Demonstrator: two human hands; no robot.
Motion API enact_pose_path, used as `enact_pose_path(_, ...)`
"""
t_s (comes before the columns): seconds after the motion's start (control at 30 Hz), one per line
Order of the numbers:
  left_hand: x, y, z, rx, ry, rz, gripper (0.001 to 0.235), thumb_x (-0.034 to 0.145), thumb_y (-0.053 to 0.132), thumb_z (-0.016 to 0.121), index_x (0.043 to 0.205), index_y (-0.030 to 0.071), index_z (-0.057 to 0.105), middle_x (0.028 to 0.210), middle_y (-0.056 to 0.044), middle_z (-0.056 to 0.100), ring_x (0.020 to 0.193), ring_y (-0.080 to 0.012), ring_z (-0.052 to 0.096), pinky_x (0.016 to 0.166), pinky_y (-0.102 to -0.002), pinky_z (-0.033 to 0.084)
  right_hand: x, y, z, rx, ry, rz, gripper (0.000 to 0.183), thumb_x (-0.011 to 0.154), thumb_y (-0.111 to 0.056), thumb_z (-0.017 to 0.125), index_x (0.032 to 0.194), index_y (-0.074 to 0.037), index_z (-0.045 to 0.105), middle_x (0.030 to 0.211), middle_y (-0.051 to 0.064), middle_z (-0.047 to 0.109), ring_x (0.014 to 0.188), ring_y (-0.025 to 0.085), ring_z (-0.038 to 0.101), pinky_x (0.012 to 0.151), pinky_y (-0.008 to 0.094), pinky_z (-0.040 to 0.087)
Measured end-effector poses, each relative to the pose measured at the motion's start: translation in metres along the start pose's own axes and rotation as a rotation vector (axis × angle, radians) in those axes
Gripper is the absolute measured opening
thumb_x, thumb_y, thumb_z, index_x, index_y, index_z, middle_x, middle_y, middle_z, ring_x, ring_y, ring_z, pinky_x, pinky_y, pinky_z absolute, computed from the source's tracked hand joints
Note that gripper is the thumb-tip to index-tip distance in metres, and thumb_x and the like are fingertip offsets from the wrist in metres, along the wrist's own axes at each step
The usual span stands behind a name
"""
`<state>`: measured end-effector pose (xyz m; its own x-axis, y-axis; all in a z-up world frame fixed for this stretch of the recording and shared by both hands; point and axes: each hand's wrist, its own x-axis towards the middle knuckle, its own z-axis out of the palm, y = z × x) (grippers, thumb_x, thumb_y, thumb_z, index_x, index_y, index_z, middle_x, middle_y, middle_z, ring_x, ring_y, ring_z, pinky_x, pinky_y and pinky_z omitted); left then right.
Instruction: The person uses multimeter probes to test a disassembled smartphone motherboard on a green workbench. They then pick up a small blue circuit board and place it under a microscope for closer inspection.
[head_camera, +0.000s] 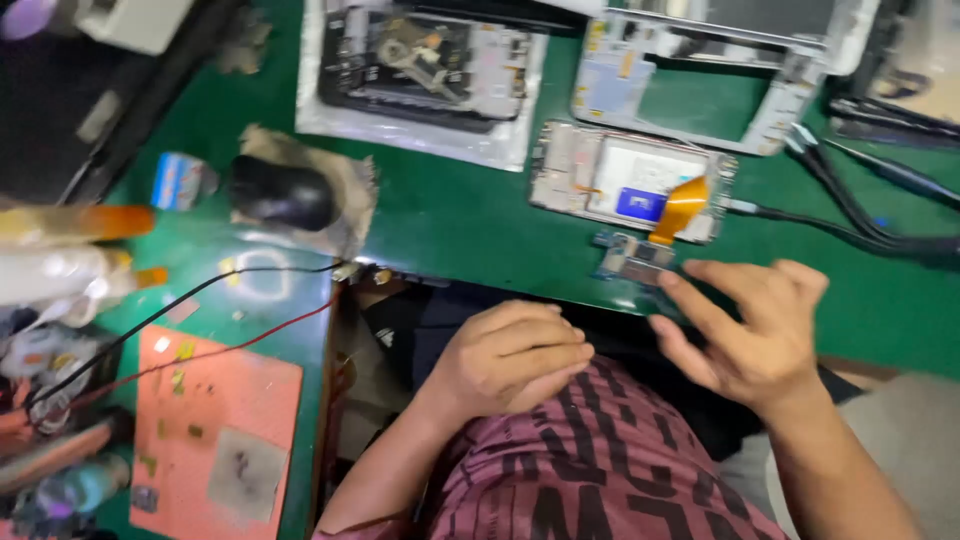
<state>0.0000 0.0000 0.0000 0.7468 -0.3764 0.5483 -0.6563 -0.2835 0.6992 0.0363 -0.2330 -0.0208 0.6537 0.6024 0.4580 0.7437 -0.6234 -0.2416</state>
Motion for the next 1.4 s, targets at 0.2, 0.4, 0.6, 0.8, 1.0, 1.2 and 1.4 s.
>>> enact_pose_path(0.2,-0.073,0.015,-0.025,0.244,0.408,-0.303,0.006,0.075,0.003,0.063,0.08,0.002,0.063,0.067,-0.007,0.06,0.054,-0.0178,0.054,0.053,-0.025,0.047,-0.018,0.001,0.008,0.046,0.089,0.013,0.027,0.081,-0.019,0.07,0.097,0.003,0.07,0.096,0.02,0.063,0.08,0.03,0.056,0.078,0.044,0.037)
enact_pose_path(0.4,-0.108,0.036,-0.063,0.208,0.907,-0.699,0.024,0.088,0.01,0.045,0.109,0.011,0.032,0.049,-0.001,0.039,0.042,-0.0102,0.043,0.046,-0.021,0.037,-0.011,-0.024,0.008,0.244,0.126,-0.099,0.021,0.079,-0.014,0.06,0.088,0.004,0.065,0.077,0.015,0.059,0.064,0.024,0.054,0.062,0.039,0.033)
enact_pose_path(0.6,-0.068,0.009,-0.079,0.177,0.818,-1.019,0.069,0.081,0.026,0.056,0.135,0.008,0.018,0.056,0.007,0.036,0.054,-0.0026,0.038,0.054,-0.017,0.031,0.056,-0.101,0.021,0.577,-0.115,-0.406,0.015,0.074,-0.012,0.063,0.086,-0.003,0.059,0.075,0.007,0.059,0.052,0.018,0.047,0.054,0.029,0.035)
enact_pose_path(0.8,-0.051,0.021,-0.092,0.277,0.571,-1.013,0.025,0.083,0.022,0.047,0.074,0.005,0.063,0.077,0.0,0.065,0.07,-0.0072,0.056,0.063,-0.022,0.041,0.05,-0.116,0.024,0.637,-0.196,-0.4,0.018,0.077,-0.013,0.062,0.09,-0.003,0.058,0.079,0.008,0.056,0.057,0.019,0.048,0.055,0.029,0.036)
enact_pose_path(1.0,-0.066,0.077,-0.098,0.048,0.322,-0.869,0.019,0.083,0.012,0.049,0.075,0.006,0.065,0.074,-0.004,0.063,0.07,-0.012,0.06,0.069,-0.022,0.045,0.044,-0.12,0.027,0.688,-0.109,-0.264,0.037,0.077,-0.021,0.063,0.105,0.001,0.051,0.103,0.019,0.053,0.088,0.029,0.057,0.075,0.034,0.045)
enact_pose_path(1.2,-0.054,0.075,-0.078,-0.506,0.059,-0.456,0.03,0.087,0.032,0.047,0.078,0.007,0.061,0.06,-0.005,0.051,0.05,-0.0153,0.047,0.052,-0.026,0.037,0.053,-0.143,0.054,1.055,-0.297,-0.232,0.058,0.07,-0.036,0.068,0.11,-0.001,0.045,0.108,0.015,0.056,0.112,0.029,0.048,0.102,0.056,0.012)
enact_pose_path(1.4,-0.048,0.064,-0.064,-1.038,0.553,-0.2,0.027,0.084,0.019,0.06,0.066,0.0,0.056,0.049,-0.005,0.04,0.03,-0.0123,0.036,0.029,-0.02,0.033,0.023,-0.106,0.037,1.184,-0.216,-0.062,0.02,0.085,-0.017,0.047,0.093,0.0,0.054,0.086,0.011,0.061,0.073,0.029,0.055,0.077,0.036,0.046)
